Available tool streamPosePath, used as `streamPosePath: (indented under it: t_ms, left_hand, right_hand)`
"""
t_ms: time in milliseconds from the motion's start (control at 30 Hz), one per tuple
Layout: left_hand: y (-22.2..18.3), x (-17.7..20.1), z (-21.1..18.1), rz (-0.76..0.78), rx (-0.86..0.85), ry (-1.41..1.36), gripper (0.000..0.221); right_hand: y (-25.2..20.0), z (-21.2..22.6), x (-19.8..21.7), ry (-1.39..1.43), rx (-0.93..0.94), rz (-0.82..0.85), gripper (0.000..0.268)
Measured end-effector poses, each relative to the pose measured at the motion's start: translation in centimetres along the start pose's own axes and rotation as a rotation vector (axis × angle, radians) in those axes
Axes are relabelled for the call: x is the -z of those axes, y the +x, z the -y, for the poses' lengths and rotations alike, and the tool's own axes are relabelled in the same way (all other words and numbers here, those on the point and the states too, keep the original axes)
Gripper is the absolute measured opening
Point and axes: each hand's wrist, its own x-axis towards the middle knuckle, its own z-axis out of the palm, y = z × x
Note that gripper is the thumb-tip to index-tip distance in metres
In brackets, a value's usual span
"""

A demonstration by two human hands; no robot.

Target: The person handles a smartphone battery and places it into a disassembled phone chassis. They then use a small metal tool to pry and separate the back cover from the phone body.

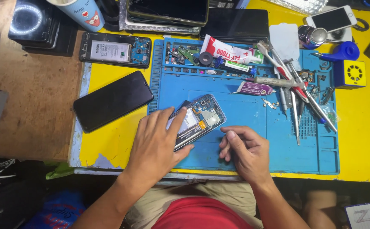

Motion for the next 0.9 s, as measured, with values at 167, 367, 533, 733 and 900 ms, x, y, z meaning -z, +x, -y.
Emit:
streamPosePath:
  t_ms: [167, 367, 533, 733, 900]
  left_hand:
    - [1.1, 0.1, -0.8, 0.100, 0.007, 0.130, 0.086]
    - [2.1, 0.4, -1.5, 0.171, 0.022, 0.171, 0.093]
    - [1.4, 0.8, -1.2, 0.156, 0.056, 0.182, 0.097]
    - [-1.1, 1.0, 0.1, -0.015, 0.086, 0.122, 0.096]
    - [-3.6, 4.0, 2.6, -0.044, 0.255, -0.023, 0.088]
  right_hand:
    - [0.0, 0.2, 0.3, 0.003, 0.012, 0.039, 0.024]
    - [-0.3, 0.2, 0.2, -0.044, -0.030, -0.008, 0.025]
    - [-0.6, 0.0, -0.1, -0.072, -0.013, 0.004, 0.021]
    - [-1.0, 0.2, -0.7, -0.091, -0.029, -0.048, 0.024]
    - [-0.9, -0.8, 0.1, -0.065, -0.020, -0.059, 0.025]
